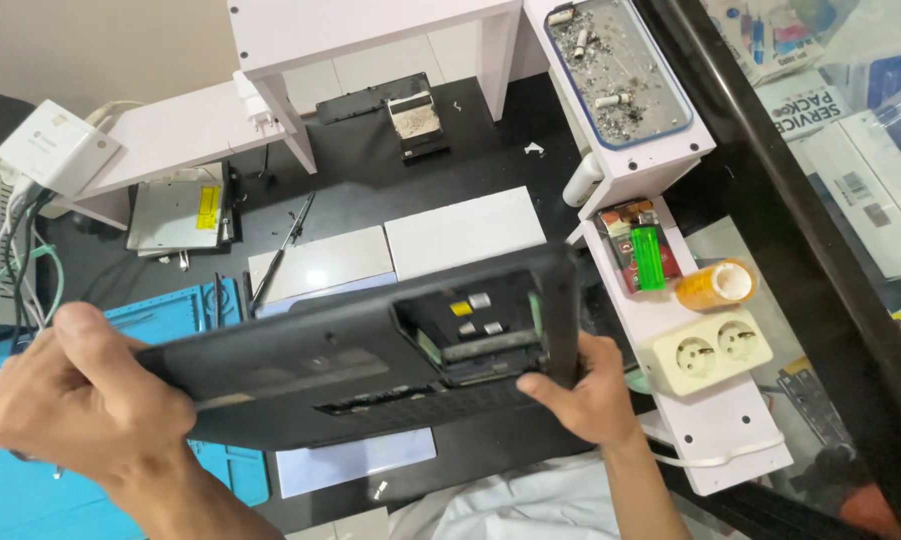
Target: Reassembling the bottom casing and components of a laptop.
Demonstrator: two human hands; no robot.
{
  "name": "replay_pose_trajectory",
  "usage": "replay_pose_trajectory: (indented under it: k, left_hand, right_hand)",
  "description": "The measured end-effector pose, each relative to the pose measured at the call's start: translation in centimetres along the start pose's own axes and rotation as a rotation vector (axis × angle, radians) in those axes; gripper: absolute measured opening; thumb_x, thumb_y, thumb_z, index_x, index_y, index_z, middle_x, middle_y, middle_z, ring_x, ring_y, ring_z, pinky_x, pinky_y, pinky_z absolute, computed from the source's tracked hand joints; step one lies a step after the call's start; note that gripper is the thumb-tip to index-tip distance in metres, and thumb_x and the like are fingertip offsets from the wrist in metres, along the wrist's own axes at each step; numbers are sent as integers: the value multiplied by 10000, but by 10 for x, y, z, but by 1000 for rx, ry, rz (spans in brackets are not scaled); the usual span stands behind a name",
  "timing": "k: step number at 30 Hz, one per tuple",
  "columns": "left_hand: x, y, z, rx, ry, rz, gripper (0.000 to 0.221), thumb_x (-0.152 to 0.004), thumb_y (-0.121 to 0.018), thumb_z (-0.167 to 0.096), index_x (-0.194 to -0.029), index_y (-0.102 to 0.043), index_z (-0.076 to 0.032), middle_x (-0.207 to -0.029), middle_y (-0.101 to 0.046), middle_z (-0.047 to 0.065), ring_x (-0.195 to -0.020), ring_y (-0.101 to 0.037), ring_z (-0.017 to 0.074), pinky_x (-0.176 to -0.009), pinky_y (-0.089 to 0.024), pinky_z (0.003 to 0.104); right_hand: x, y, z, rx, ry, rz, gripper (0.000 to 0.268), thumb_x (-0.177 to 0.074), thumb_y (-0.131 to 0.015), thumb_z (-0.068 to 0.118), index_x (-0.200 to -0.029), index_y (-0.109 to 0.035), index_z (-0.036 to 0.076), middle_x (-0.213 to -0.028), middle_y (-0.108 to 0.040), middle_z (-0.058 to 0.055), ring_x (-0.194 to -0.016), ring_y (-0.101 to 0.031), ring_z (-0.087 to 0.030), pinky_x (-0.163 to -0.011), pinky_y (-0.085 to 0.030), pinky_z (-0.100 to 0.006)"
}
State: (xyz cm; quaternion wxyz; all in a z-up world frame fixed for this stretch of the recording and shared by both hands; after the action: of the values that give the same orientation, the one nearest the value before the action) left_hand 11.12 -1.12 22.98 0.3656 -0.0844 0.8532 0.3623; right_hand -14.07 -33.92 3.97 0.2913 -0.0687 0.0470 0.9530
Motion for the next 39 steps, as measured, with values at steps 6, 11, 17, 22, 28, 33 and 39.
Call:
replay_pose_trajectory:
  k: [6, 11, 17, 22, 28, 33, 39]
  left_hand:
    - [20, 33, -26, -78, -250, 108, 484, -1125, -507, -220, -703, -645, -27, -613, -584, 79, -566, -513, 211, -730, -368, 326]
    - [34, 34, -32, -215, -258, 332, 413, -1126, -448, -235, -805, -645, -66, -767, -655, 68, -628, -541, 177, -845, -424, 323]
    - [21, -4, -30, -89, -108, 31, 413, -986, -511, -158, -611, -625, -29, -538, -479, 98, -470, -428, 221, -585, -268, 362]
    - [24, -81, -5, -243, -58, 234, 520, -1109, -618, -264, -649, -664, -24, -535, -515, 114, -524, -446, 300, -619, -350, 386]
    - [14, -111, 15, -148, 157, 326, 545, -1128, -544, -399, -779, -755, -37, -593, -586, 155, -575, -560, 352, -624, -437, 466]
    - [61, -135, 99, -11, 446, 498, 691, -1165, -412, -458, -770, -583, 83, -611, -500, 270, -632, -420, 421, -603, -392, 518]
    - [119, -163, 124, -2, 570, 585, 776, -1166, -282, -448, -700, -513, 128, -611, -504, 333, -585, -433, 485, -593, -354, 567]
  right_hand:
    - [-7, -34, 60, -33, 19, 306, 311, -948, -762, 253, -1148, -692, 25, -1201, -789, -159, -1080, -785, -236, -938, -630, -351]
    - [13, -41, 74, 43, 108, 488, 601, -906, -815, 446, -1229, -638, -30, -1277, -738, -248, -1163, -768, -342, -1017, -622, -416]
    - [49, -3, -4, -70, 142, 88, 721, -1030, -494, 634, -1261, -658, -30, -1188, -784, -163, -1058, -776, -218, -930, -623, -333]
    - [15, 9, -39, 53, 11, -195, 548, -1079, -488, 441, -1279, -624, -50, -1066, -725, -73, -976, -614, -122, -867, -510, -272]
    - [1, 12, -101, -32, -156, -188, 419, -1099, -451, 322, -1207, -665, -22, -1043, -699, -25, -966, -576, -85, -853, -476, -232]
    - [4, 27, -155, -209, -322, -289, 441, -1176, -509, 330, -1006, -625, -60, -931, -562, -29, -889, -479, -96, -818, -433, -276]
    - [-35, 22, -128, -203, -512, -301, 495, -1076, -451, 417, -1173, -683, -9, -1073, -714, -44, -984, -616, -108, -898, -488, -271]
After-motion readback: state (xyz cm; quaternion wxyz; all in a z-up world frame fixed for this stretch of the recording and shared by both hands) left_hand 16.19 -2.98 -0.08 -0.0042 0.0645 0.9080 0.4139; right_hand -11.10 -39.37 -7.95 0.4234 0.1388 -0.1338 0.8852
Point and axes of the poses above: each hand's wrist, its own x-axis away from the middle knuckle, its own y-axis out of the back of the hand, z = x × y, the point moved 10 cm from there along -x, towards the middle knuckle
